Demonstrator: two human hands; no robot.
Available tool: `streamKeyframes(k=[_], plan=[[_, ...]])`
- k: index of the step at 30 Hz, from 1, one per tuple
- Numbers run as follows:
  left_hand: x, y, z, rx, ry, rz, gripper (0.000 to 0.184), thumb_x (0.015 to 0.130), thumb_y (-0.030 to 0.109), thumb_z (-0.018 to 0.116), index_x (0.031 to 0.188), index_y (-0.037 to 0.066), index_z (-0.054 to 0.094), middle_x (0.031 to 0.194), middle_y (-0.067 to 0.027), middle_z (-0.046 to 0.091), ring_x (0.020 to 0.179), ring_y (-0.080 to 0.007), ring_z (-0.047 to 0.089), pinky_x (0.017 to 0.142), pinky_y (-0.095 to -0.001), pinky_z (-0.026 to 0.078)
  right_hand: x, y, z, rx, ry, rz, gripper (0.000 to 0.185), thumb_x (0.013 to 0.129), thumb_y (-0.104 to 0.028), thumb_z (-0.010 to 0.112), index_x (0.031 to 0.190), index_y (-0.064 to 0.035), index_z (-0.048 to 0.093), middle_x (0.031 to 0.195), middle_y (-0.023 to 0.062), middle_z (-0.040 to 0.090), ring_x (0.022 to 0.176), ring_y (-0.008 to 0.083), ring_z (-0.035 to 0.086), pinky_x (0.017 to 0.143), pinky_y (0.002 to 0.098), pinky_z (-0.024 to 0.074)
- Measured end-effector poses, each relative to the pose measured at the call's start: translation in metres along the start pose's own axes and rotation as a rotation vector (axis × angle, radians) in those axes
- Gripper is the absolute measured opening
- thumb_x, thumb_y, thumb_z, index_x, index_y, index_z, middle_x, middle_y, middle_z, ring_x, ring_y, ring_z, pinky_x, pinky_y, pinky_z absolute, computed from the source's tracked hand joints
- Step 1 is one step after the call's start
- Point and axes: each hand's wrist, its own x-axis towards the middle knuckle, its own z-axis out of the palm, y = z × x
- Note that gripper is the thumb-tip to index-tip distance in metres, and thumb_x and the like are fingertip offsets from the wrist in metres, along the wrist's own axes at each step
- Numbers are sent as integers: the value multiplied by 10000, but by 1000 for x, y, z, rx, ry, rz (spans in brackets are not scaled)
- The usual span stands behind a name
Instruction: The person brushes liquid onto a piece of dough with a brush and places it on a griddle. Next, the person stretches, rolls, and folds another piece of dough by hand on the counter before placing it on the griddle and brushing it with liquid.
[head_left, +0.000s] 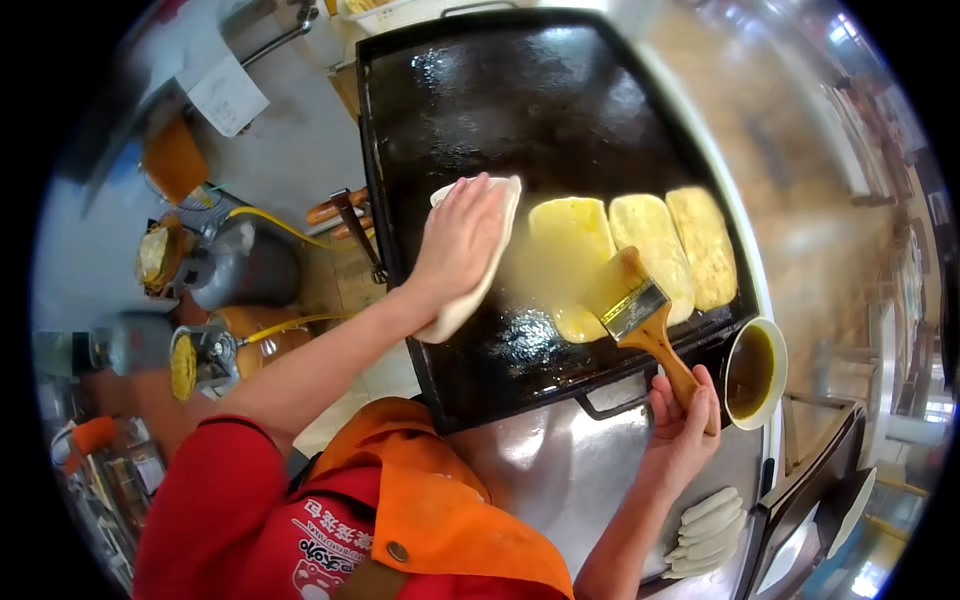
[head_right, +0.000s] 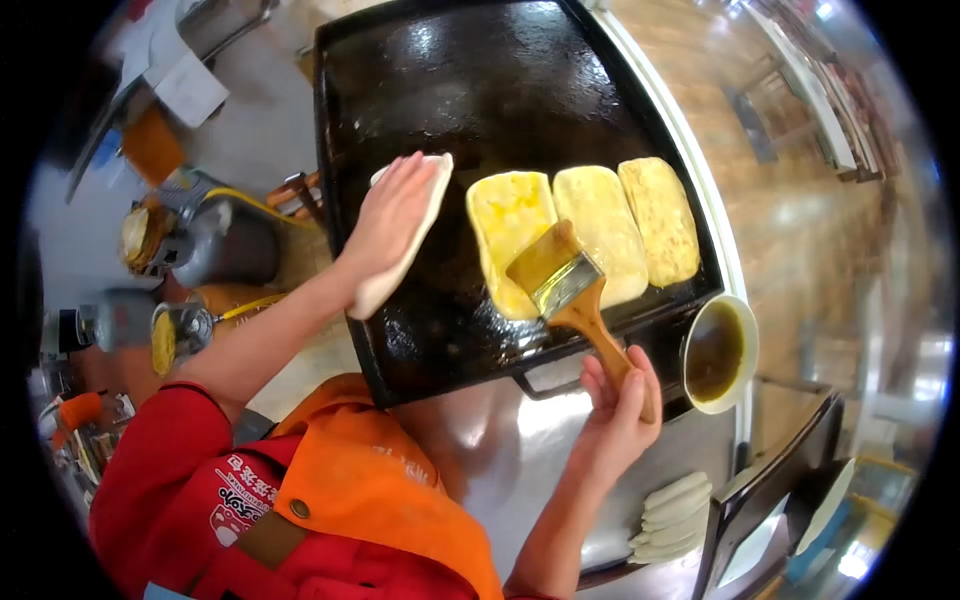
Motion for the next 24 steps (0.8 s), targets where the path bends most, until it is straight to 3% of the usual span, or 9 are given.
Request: streamKeyframes(k=[2, 5, 8, 16, 24], plan=[[-9, -5, 30, 82, -92, -78, 495, 1005, 284, 429, 1388, -28, 428, 1529, -236, 282, 1420, -441, 222, 1154, -511, 193, -12, 4, -4, 45, 44, -21, 353, 990, -138, 508, 1235, 115, 506, 1042, 234, 645, 821, 279, 707, 705, 292, 596], [-17, 3, 41, 128, -152, -114, 593, 983, 322, 434, 1432, -56, 347, 1555, -261, 199, 1445, -441, 159, 1161, -525, 155, -26, 10, -18, 130, 75, -5, 347, 987, -167, 520, 1225, 85, 514, 1015, 196, 660, 794, 247, 708, 686, 281, 600], [-14, 0, 43, 98, -162, -205, 639, 968, 366, 446, 1439, -54, 344, 1562, -265, 183, 1455, -439, 133, 1164, -526, 140, -34, 22, -36, 242, 60, 52, 337, 986, -212, 553, 1202, 47, 542, 971, 160, 686, 748, 204, 712, 646, 251, 610], [-2, -5, 29, 58, -315, -230, 648, 956, 388, 444, 1447, -27, 359, 1570, -254, 185, 1462, -426, 131, 1183, -479, 151, -60, 55, -11, 184, -103, 368, 272, 984, -198, 553, 1118, 38, 555, 951, 171, 673, 727, 248, 710, 661, 308, 612], [-4, -14, 10, 134, -386, -67, 583, 936, 300, 469, 1409, -35, 410, 1542, -264, 248, 1439, -419, 214, 1176, -447, 220, -59, 52, -12, 61, -113, 195, 280, 978, -205, 560, 1114, 40, 575, 952, 161, 672, 755, 246, 709, 696, 321, 600]])
